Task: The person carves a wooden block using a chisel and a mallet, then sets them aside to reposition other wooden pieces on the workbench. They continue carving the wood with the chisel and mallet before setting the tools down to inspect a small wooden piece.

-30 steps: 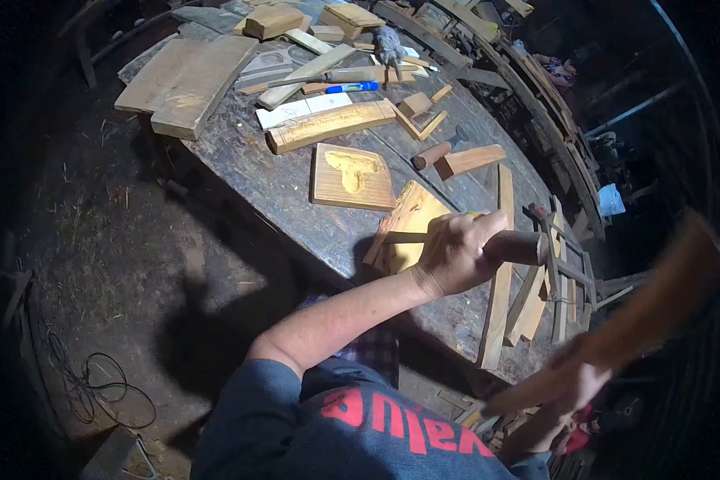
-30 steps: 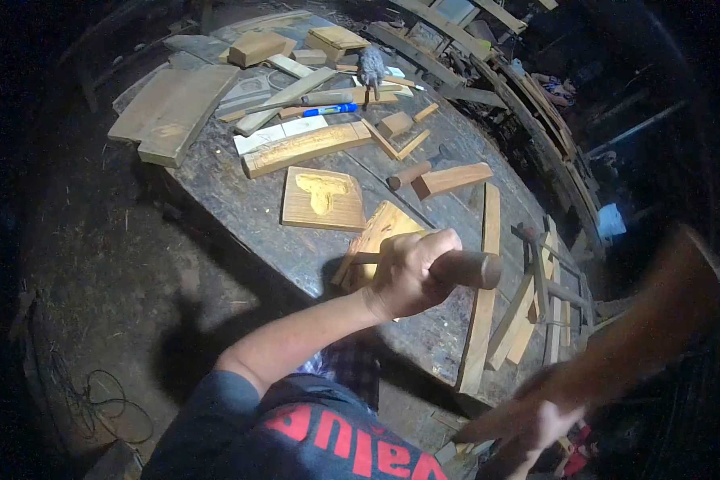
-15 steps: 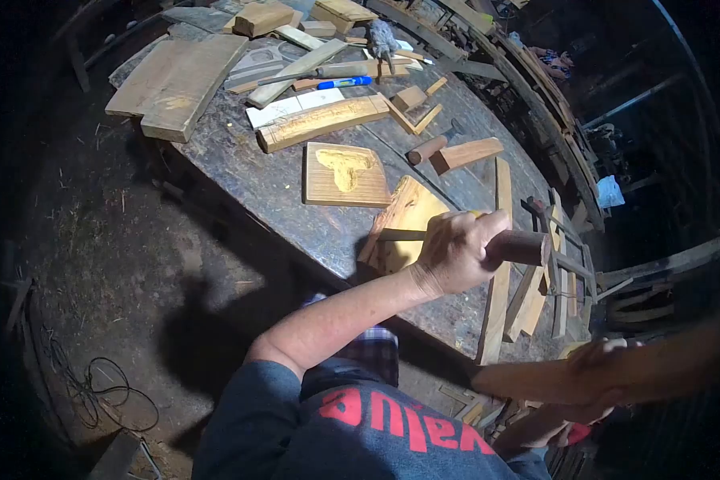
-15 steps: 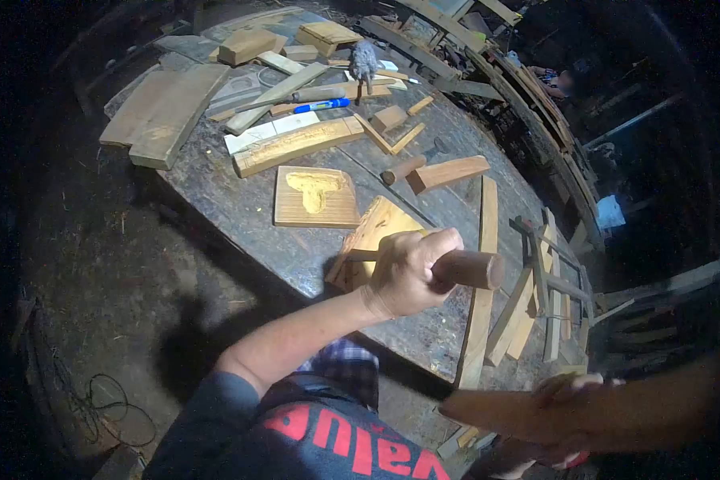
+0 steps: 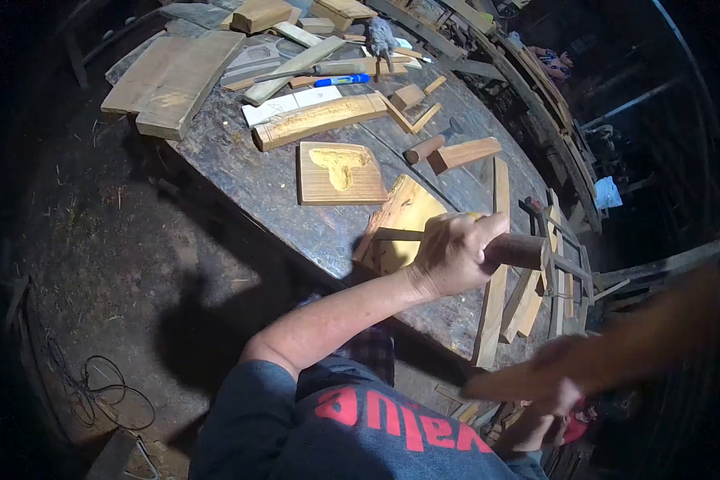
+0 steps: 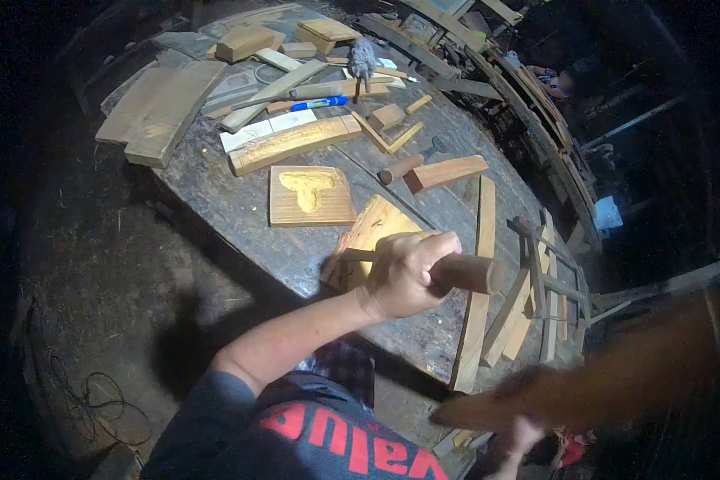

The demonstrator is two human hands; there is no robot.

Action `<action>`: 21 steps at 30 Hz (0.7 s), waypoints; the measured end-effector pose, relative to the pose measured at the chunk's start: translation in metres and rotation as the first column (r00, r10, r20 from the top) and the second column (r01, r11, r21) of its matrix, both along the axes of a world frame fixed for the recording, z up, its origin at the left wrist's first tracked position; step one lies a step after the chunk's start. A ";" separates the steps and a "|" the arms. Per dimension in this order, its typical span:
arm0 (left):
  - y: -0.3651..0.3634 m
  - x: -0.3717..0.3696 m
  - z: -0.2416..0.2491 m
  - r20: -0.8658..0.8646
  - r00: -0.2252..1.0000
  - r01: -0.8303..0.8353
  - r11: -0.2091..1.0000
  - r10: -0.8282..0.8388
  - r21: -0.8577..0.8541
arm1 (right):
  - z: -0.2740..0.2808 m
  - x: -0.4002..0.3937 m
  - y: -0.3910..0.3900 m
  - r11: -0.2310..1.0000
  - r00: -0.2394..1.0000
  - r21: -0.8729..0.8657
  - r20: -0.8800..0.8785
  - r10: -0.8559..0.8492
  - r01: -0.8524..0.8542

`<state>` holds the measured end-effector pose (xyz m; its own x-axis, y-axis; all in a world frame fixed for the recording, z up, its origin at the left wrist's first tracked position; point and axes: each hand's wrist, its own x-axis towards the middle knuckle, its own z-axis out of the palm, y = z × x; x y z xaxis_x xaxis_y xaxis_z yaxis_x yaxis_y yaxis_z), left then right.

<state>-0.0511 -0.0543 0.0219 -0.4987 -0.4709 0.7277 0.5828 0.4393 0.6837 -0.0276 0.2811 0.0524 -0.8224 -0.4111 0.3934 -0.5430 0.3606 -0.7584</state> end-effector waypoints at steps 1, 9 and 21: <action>-0.001 -0.001 -0.001 -0.006 0.999 -0.039 0.999 0.039 -0.008 | 0.006 0.008 -0.035 0.938 0.954 0.178 -0.065 -0.291 0.298; -0.001 0.003 0.001 0.031 0.999 0.041 0.999 -0.040 -0.030 | 0.063 0.003 -0.072 0.785 0.877 -0.422 -0.054 0.477 -0.453; -0.003 0.004 0.001 0.001 1.000 0.023 0.999 -0.023 -0.033 | 0.016 0.000 -0.031 0.994 0.984 0.113 0.176 -0.021 0.001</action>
<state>-0.0471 -0.0575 0.0226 -0.5097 -0.4348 0.7424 0.5924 0.4483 0.6694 -0.0273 0.2496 0.0680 -0.8795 -0.4347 0.1940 -0.3999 0.4537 -0.7964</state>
